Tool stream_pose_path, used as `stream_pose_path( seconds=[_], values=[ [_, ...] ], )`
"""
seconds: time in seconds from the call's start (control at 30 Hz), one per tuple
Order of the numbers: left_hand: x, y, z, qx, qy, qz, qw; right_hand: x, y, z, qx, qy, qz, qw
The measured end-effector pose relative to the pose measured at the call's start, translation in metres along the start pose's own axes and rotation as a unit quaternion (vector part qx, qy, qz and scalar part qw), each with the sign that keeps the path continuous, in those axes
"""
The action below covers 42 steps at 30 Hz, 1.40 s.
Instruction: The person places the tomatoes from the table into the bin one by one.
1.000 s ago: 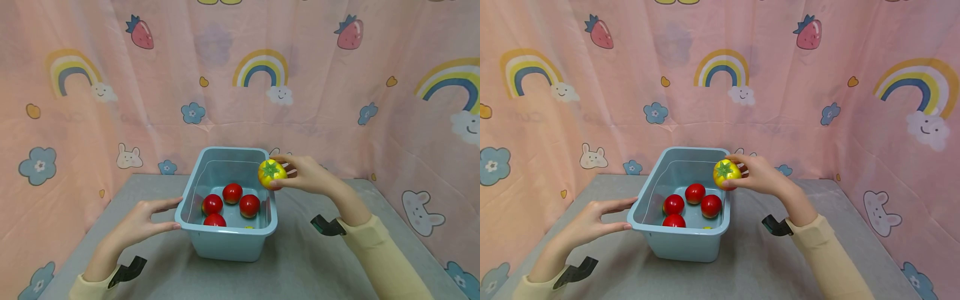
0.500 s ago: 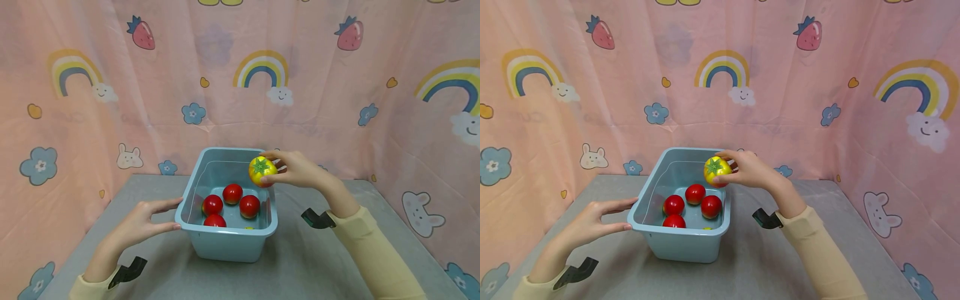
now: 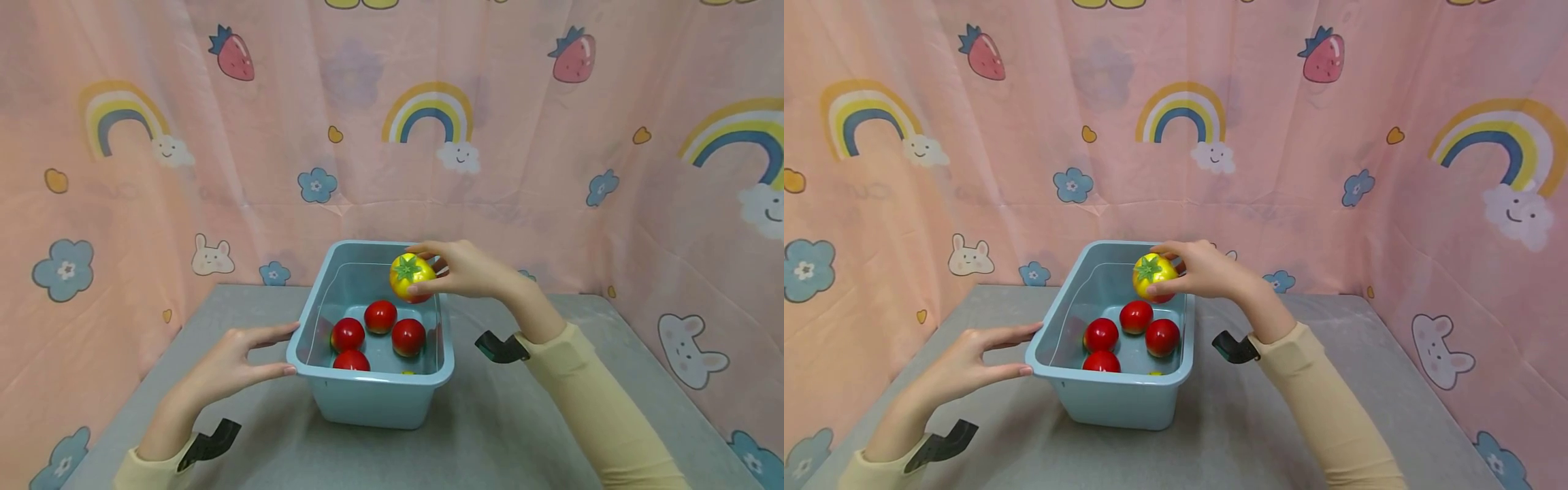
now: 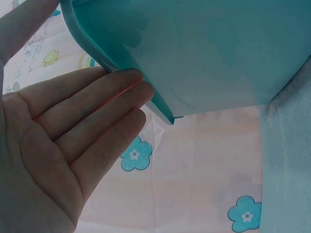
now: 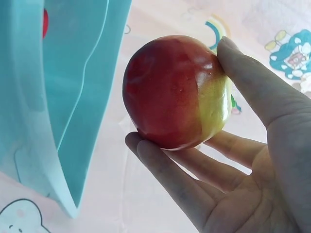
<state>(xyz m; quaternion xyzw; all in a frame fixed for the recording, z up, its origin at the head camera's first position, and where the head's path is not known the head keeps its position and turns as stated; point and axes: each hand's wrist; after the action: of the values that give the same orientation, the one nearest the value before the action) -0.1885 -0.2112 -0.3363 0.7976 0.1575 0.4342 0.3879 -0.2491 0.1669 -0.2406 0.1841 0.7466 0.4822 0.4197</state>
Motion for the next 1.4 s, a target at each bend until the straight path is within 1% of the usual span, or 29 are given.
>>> stream_pose_path(
  seconds=[0.27, 0.67, 0.87, 1.03, 1.4],
  values=[
    [-0.001, 0.001, 0.0, 0.0, -0.009, -0.002, 1.0, -0.007, -0.003, -0.011, -0.011, 0.0, 0.001, 1.0],
    [-0.001, 0.002, 0.0, -0.008, -0.005, -0.001, 1.0, -0.016, -0.008, -0.029, -0.04, -0.007, -0.008, 0.999],
    [-0.002, 0.003, 0.0, -0.007, -0.007, -0.004, 0.9999, -0.017, -0.01, -0.033, -0.051, -0.002, -0.007, 0.999],
    [-0.002, 0.002, -0.001, -0.01, -0.009, -0.002, 0.9999, -0.013, -0.007, -0.026, -0.037, 0.007, -0.015, 0.999],
    [-0.002, 0.002, -0.001, -0.003, -0.015, -0.012, 0.9998, 0.0, -0.002, 0.011, 0.022, 0.028, -0.05, 0.998]
  ],
)
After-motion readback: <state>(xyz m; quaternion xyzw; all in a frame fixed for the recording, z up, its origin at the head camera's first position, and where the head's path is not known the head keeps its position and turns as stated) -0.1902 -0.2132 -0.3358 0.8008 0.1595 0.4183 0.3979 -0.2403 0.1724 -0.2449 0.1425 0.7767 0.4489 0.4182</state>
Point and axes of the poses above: each hand's wrist, its own z-axis away from the middle knuckle, its own y-axis out of the back of the hand, x = y × z, and after that the axes turned 1 degree about y, right-handed
